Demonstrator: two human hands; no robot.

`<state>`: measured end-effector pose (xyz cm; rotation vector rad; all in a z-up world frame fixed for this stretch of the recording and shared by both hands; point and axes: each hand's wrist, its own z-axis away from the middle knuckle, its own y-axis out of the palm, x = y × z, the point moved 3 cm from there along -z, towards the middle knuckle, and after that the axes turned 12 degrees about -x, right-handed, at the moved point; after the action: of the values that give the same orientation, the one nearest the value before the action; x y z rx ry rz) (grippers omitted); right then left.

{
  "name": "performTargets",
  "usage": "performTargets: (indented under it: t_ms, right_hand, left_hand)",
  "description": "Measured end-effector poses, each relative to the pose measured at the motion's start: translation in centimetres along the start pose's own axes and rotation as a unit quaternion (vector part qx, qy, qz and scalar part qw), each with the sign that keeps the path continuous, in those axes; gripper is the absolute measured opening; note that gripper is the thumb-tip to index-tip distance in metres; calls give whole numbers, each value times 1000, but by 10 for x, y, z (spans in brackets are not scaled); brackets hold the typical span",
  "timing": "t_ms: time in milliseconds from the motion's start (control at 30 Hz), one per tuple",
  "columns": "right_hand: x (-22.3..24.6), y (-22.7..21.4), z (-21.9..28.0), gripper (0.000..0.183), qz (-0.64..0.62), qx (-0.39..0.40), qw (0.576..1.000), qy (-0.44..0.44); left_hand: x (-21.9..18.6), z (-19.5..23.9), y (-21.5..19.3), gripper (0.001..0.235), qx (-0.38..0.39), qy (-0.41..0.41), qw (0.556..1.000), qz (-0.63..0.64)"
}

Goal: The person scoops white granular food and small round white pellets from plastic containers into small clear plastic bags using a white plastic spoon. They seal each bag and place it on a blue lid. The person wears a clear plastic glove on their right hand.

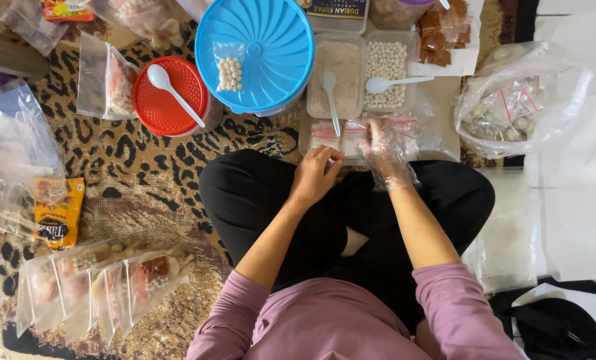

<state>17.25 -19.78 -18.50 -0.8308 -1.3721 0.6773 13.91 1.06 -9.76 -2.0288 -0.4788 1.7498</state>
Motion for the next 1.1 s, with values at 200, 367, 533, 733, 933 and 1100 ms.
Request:
performTargets:
  t_ms: [200, 367, 533, 733, 933, 1100]
  right_hand:
    - [-2, -3, -3, 33, -3, -18, 1000, 5]
    - [4, -5, -1, 23, 19, -45, 999, -8]
    - [13, -11, 1, 21, 33, -68, 997, -7]
    - [33, -28, 4, 24, 33, -53, 998, 13]
    - [4, 2, -2, 21, 49, -34, 998, 20]
    - [7, -4, 1, 15, 125, -30, 992, -4]
  left_hand:
    - [-1, 1, -2, 7, 14, -8, 1000, 0]
    - [0, 1, 0, 6, 20, -12, 1000, -4]
    - [-2, 2, -2, 6, 28, -20, 999, -7]
    - [-5, 1, -4, 6, 29, -18, 999, -16]
    - [14, 1, 12, 7, 38, -20, 999, -28]
    - [86, 1, 70, 25, 49, -99, 993, -50]
